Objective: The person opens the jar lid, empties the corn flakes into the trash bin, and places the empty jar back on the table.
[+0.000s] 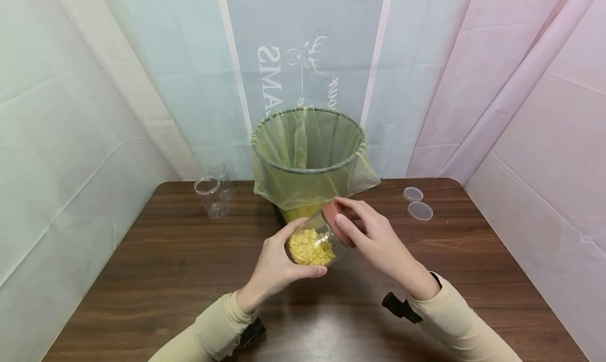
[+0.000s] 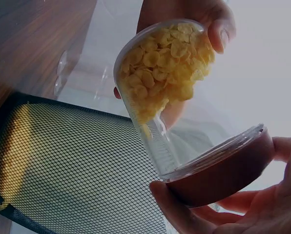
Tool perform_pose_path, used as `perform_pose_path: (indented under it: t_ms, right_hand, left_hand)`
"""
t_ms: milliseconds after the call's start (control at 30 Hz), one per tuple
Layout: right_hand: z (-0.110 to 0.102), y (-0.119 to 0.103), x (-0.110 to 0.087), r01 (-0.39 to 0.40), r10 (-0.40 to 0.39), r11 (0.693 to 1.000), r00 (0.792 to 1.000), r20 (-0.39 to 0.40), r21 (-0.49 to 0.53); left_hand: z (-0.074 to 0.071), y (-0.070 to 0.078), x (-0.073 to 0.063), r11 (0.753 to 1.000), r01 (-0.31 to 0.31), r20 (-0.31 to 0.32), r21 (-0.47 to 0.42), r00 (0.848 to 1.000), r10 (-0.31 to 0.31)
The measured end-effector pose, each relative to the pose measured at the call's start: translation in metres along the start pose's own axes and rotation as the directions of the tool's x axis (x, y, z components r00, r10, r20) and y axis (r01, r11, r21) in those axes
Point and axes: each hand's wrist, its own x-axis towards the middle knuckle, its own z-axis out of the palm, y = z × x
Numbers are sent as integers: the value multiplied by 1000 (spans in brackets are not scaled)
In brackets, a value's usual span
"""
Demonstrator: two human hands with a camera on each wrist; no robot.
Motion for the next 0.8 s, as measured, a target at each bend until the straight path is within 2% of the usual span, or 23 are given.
perform_pose_path:
  t_ms: [233,333,433,533,633,800]
  right_hand:
    - [2,-2,1,93,-95,995,994,-45,-47]
    - [1,-3,1,157,-159,987,985,-68,-46]
    - [0,-3,1,222,-222,975,972,-77,-1]
    - [-2,-2,2,294,-288,952,955,-75,88]
    - [-3,-2,3,366,-358,915,931,-75,171]
    - [-5,-3,6,455,-449,861,890,-80,227]
  left_hand:
    - [-1,-1,1,1000,-1,9,-14,1000,1]
    - [-3,0,1,998,17,31,-55,999,-16]
    - [-4,1,2,993,34,65,-111,998,-27]
    - [-5,3,3,985,34,105,-169,994,-17]
    - [-5,3,3,977,24,133,-213,991,4]
    - [-5,3,3,968,15,150,-252,988,23]
